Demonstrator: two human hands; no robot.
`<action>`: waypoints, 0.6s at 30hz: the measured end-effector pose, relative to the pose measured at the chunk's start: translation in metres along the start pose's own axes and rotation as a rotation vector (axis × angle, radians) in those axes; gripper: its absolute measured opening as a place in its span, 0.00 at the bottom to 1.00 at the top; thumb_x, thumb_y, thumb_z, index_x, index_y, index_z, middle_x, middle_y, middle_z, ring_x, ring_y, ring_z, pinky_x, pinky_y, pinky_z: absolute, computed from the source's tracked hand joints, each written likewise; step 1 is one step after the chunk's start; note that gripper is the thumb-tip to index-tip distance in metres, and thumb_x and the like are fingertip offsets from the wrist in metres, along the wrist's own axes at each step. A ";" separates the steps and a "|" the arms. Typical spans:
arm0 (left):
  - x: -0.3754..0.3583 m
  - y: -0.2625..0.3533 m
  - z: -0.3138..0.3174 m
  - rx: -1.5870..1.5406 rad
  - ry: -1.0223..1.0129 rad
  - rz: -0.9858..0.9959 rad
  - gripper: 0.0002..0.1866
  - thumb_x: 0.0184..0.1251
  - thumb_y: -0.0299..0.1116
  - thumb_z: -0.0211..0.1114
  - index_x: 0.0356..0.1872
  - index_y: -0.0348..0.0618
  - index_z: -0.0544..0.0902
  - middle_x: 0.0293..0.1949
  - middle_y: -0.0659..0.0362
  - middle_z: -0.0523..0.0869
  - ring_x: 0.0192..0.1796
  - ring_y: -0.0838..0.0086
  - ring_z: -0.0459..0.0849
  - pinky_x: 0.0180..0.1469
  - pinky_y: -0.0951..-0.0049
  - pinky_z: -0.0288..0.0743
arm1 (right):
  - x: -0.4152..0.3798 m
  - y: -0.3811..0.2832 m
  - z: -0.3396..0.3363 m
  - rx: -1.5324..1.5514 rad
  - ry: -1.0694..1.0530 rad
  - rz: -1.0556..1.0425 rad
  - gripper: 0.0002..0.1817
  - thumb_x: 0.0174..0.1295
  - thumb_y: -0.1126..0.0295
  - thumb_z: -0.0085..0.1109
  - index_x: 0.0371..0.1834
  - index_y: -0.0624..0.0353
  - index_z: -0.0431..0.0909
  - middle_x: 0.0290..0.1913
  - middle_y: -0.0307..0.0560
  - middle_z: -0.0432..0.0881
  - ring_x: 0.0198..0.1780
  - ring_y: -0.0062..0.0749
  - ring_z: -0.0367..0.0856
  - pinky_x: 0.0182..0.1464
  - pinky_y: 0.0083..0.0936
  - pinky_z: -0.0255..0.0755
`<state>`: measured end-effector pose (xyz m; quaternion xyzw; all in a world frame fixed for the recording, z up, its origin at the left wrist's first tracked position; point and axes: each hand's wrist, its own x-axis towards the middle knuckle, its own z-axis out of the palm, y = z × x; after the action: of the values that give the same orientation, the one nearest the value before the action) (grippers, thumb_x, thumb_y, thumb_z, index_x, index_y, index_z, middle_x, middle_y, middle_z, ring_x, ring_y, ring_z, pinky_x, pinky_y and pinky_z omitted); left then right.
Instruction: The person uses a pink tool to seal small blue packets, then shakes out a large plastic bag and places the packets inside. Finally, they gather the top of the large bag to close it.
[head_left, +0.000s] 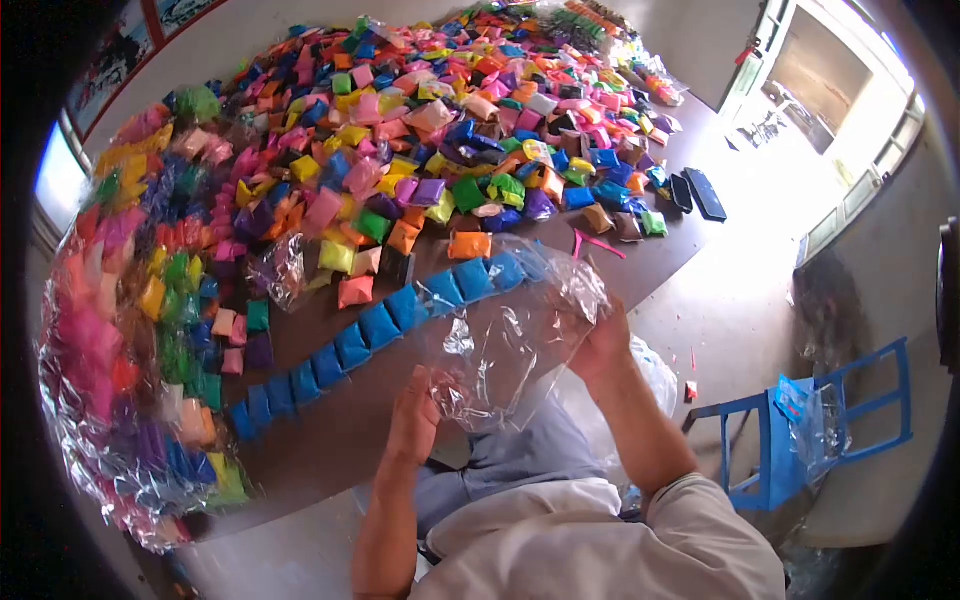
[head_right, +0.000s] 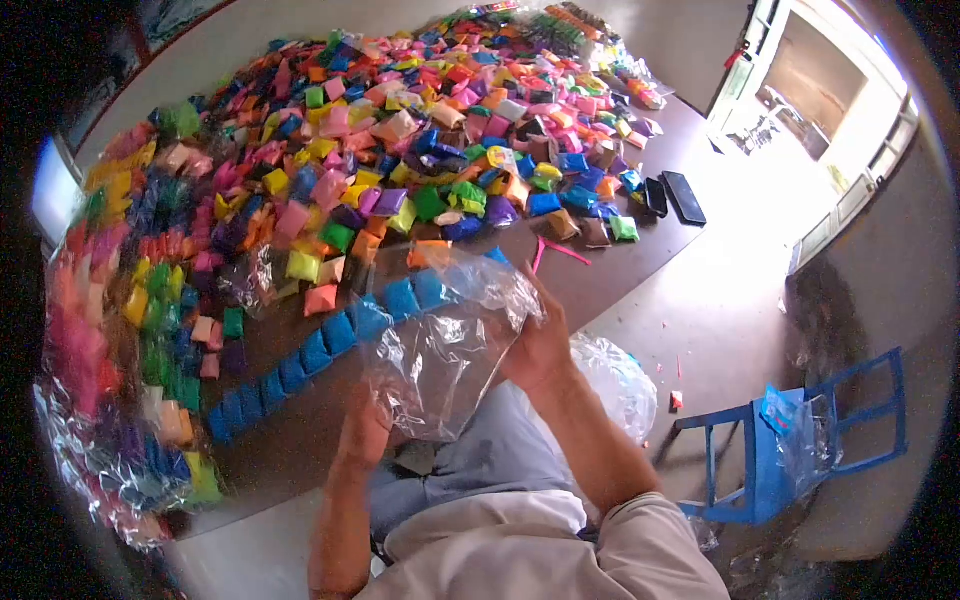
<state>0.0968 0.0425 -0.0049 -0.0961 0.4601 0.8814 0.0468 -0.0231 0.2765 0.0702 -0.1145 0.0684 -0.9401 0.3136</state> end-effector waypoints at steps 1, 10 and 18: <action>-0.005 -0.003 0.000 -0.006 0.002 0.021 0.27 0.72 0.58 0.49 0.46 0.41 0.79 0.43 0.55 0.83 0.45 0.71 0.82 0.48 0.67 0.76 | -0.001 0.011 0.000 -0.029 0.150 -0.064 0.19 0.71 0.55 0.46 0.47 0.61 0.77 0.41 0.48 0.84 0.35 0.33 0.85 0.33 0.22 0.82; -0.035 0.005 -0.017 -0.213 0.226 0.048 0.16 0.72 0.43 0.57 0.50 0.42 0.77 0.42 0.60 0.83 0.40 0.73 0.83 0.40 0.70 0.80 | -0.006 0.037 -0.068 -0.424 0.364 0.041 0.19 0.71 0.55 0.49 0.50 0.58 0.76 0.45 0.44 0.82 0.46 0.31 0.80 0.45 0.29 0.76; -0.036 0.008 -0.037 -0.191 0.447 0.052 0.05 0.69 0.35 0.62 0.41 0.48 0.79 0.34 0.64 0.82 0.35 0.80 0.81 0.34 0.75 0.77 | -0.030 0.001 -0.044 -1.455 0.124 -0.013 0.31 0.69 0.48 0.47 0.63 0.64 0.69 0.59 0.48 0.75 0.62 0.34 0.69 0.65 0.32 0.59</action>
<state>0.1348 0.0080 -0.0114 -0.2807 0.3758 0.8787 -0.0883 -0.0106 0.2969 0.0223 -0.2408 0.6930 -0.6632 0.1481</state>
